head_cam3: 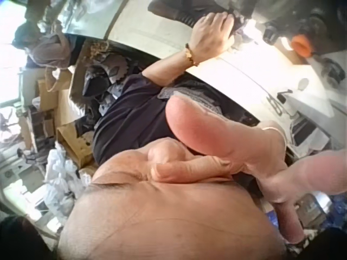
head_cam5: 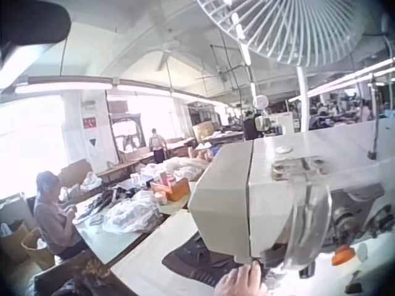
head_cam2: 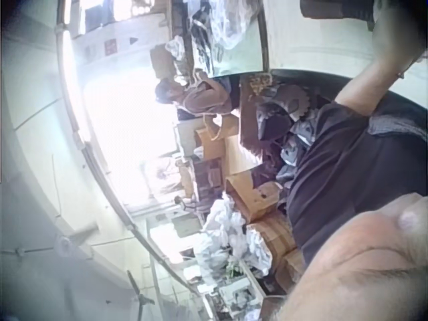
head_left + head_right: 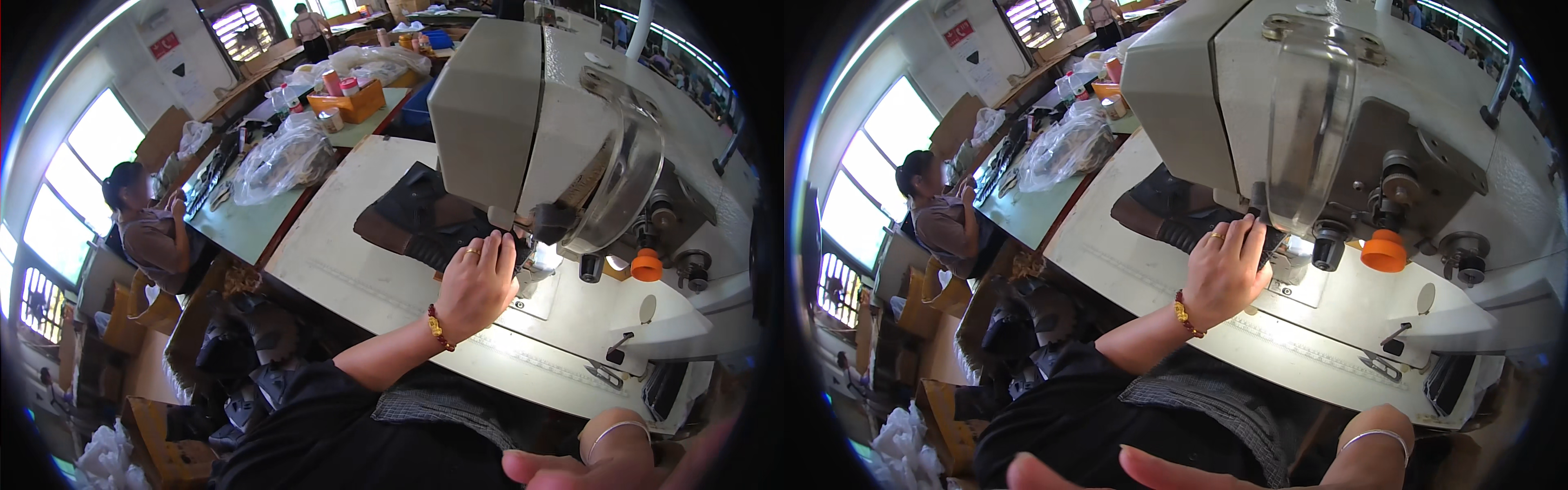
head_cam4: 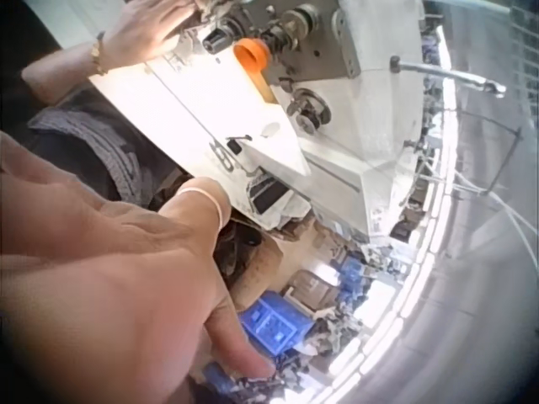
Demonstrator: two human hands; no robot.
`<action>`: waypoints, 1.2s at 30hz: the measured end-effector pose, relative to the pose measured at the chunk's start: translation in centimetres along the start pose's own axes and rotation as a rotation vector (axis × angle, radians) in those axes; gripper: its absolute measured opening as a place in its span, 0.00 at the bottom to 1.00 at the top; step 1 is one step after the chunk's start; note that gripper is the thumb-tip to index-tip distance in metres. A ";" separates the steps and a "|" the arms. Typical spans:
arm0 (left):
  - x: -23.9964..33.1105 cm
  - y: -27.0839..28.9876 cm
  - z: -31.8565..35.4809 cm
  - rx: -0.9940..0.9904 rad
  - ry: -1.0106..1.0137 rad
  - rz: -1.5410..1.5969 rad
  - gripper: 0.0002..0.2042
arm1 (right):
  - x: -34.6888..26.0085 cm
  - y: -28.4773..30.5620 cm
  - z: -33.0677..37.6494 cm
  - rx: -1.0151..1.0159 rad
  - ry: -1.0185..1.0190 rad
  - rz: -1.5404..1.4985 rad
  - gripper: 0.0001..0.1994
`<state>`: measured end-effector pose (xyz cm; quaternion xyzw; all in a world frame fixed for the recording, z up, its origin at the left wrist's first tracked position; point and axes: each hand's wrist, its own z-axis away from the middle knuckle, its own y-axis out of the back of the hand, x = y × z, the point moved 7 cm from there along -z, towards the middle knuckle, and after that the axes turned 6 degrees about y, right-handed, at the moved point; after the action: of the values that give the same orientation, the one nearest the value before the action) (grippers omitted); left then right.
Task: The person takes a boot upper from a box, aligns its sections, and stitches them together using a sewing machine.
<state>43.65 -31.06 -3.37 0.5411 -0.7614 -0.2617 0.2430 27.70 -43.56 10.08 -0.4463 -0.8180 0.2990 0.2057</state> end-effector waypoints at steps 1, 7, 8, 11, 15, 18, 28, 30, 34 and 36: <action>0.1 0.1 0.0 -0.005 0.004 0.012 0.25 | -0.7 -0.1 0.2 0.024 -0.031 0.091 0.22; 0.3 -0.3 -0.3 0.024 -0.005 0.000 0.22 | 0.5 4.9 -4.0 0.191 -0.201 0.657 0.25; 0.6 -0.2 -0.4 0.016 -0.006 0.016 0.22 | 0.3 6.0 -6.0 0.222 -0.224 0.763 0.25; -2.2 0.3 0.5 0.046 0.045 -0.049 0.21 | -3.3 7.2 -3.1 0.266 -0.359 0.994 0.26; 0.3 0.0 -0.4 0.063 -0.005 0.049 0.22 | -4.7 3.9 -2.8 -0.086 -0.504 1.157 0.22; -0.8 0.0 0.3 0.064 0.009 -0.002 0.22 | -4.3 3.9 -3.7 -0.071 -0.406 1.175 0.19; -0.3 0.0 0.0 0.053 0.001 0.035 0.23 | -4.6 -3.2 -2.6 0.103 0.042 0.956 0.10; -0.8 0.1 0.0 0.053 0.001 0.040 0.23 | -4.4 -2.2 -2.8 0.193 0.169 0.933 0.07; -0.4 0.8 -0.3 0.088 0.017 0.066 0.21 | -4.9 -4.9 -1.8 -0.113 0.457 0.970 0.06; 0.3 0.6 -0.4 0.051 0.004 0.116 0.21 | -5.2 -7.6 0.6 -0.740 0.691 0.902 0.10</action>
<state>43.43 -31.21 -2.63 0.5027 -0.7973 -0.2267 0.2453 25.38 -51.35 14.36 -0.8549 -0.4875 -0.1039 0.1440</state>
